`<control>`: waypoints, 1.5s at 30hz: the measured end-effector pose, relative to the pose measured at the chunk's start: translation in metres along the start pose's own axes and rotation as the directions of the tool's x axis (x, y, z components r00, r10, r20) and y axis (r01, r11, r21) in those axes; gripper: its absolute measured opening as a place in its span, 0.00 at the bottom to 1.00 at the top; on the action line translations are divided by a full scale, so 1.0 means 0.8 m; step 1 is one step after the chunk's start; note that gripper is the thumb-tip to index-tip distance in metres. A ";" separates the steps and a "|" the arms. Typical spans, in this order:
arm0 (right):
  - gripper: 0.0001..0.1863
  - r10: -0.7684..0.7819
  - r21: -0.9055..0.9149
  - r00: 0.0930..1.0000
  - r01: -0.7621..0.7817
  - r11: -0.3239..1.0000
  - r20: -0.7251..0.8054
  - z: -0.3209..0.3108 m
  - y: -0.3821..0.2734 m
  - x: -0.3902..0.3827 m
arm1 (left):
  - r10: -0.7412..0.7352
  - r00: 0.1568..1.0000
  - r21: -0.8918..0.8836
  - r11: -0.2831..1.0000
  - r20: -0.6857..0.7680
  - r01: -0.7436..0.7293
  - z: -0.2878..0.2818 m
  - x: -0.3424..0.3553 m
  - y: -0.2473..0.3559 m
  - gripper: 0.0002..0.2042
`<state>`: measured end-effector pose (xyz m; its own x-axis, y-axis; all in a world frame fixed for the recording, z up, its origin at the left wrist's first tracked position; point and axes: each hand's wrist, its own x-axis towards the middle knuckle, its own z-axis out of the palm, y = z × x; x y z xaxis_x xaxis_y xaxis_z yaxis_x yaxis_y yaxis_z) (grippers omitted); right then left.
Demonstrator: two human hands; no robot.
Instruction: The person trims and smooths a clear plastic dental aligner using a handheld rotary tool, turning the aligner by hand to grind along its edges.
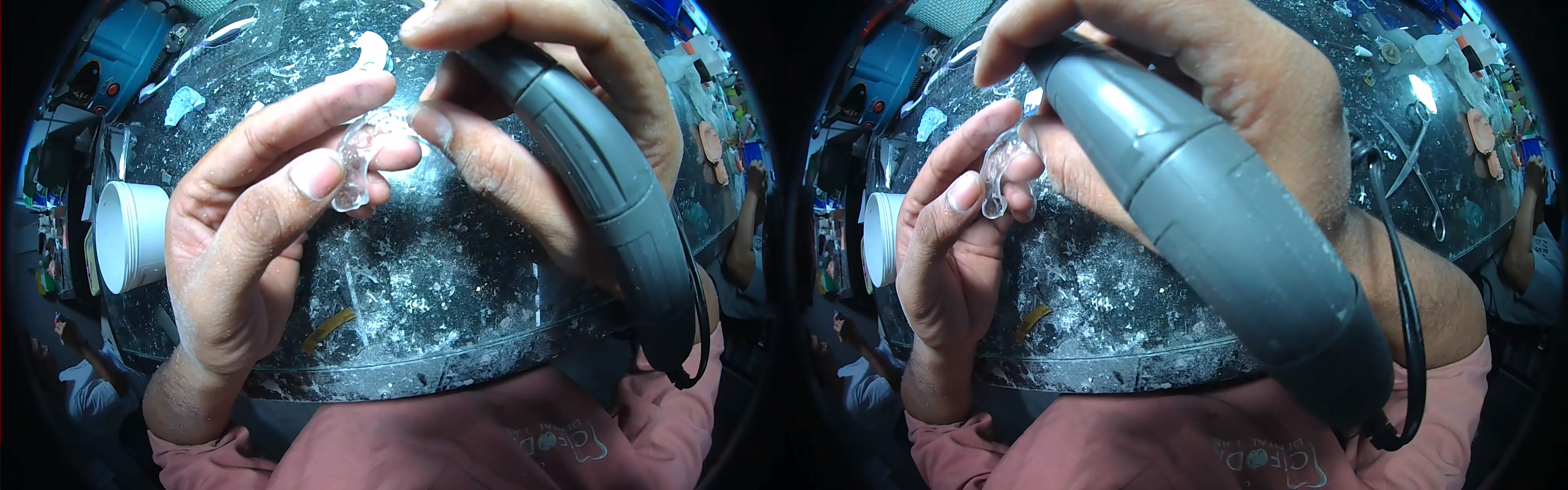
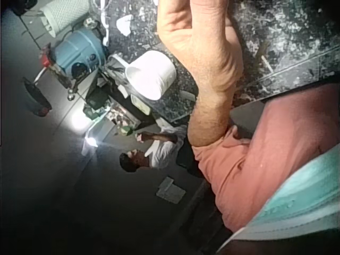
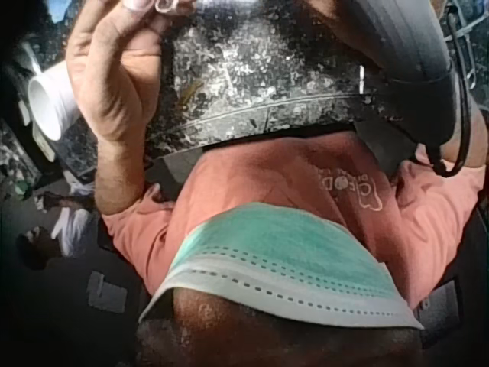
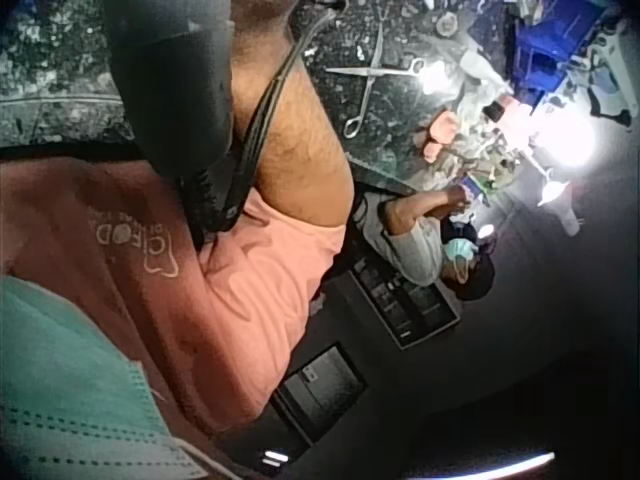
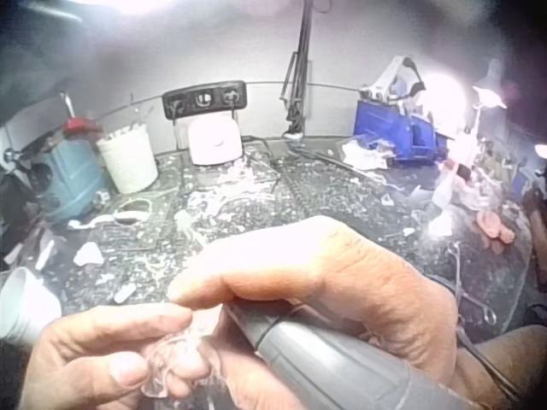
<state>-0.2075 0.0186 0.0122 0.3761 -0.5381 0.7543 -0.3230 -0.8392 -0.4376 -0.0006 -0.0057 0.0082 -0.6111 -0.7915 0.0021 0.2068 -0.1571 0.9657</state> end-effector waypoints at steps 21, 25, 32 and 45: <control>0.22 0.009 -0.018 0.976 -0.013 1.000 -0.220 0.030 -0.013 -0.008 | -0.151 0.988 -0.243 0.959 -0.017 0.142 -0.006 0.003 0.004 0.28; 0.23 -0.024 0.177 0.841 0.141 0.974 -0.540 0.056 0.006 -0.014 | -0.177 0.984 -0.234 0.956 0.011 0.175 -0.006 0.003 0.006 0.28; 0.23 -0.112 0.089 0.931 0.151 0.984 -0.348 0.037 0.004 -0.007 | -0.190 0.982 -0.278 0.942 0.022 0.189 -0.009 0.002 0.003 0.25; 0.15 0.177 0.010 0.964 -0.178 0.984 -0.200 0.018 -0.029 -0.006 | -0.184 0.982 -0.253 0.949 0.045 0.189 -0.007 0.000 0.006 0.25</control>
<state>-0.1896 0.0399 0.0116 0.1314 -0.6511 0.7475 -0.3763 -0.7304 -0.5700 0.0047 -0.0098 0.0110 -0.6727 -0.7216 -0.1636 0.2740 -0.4483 0.8508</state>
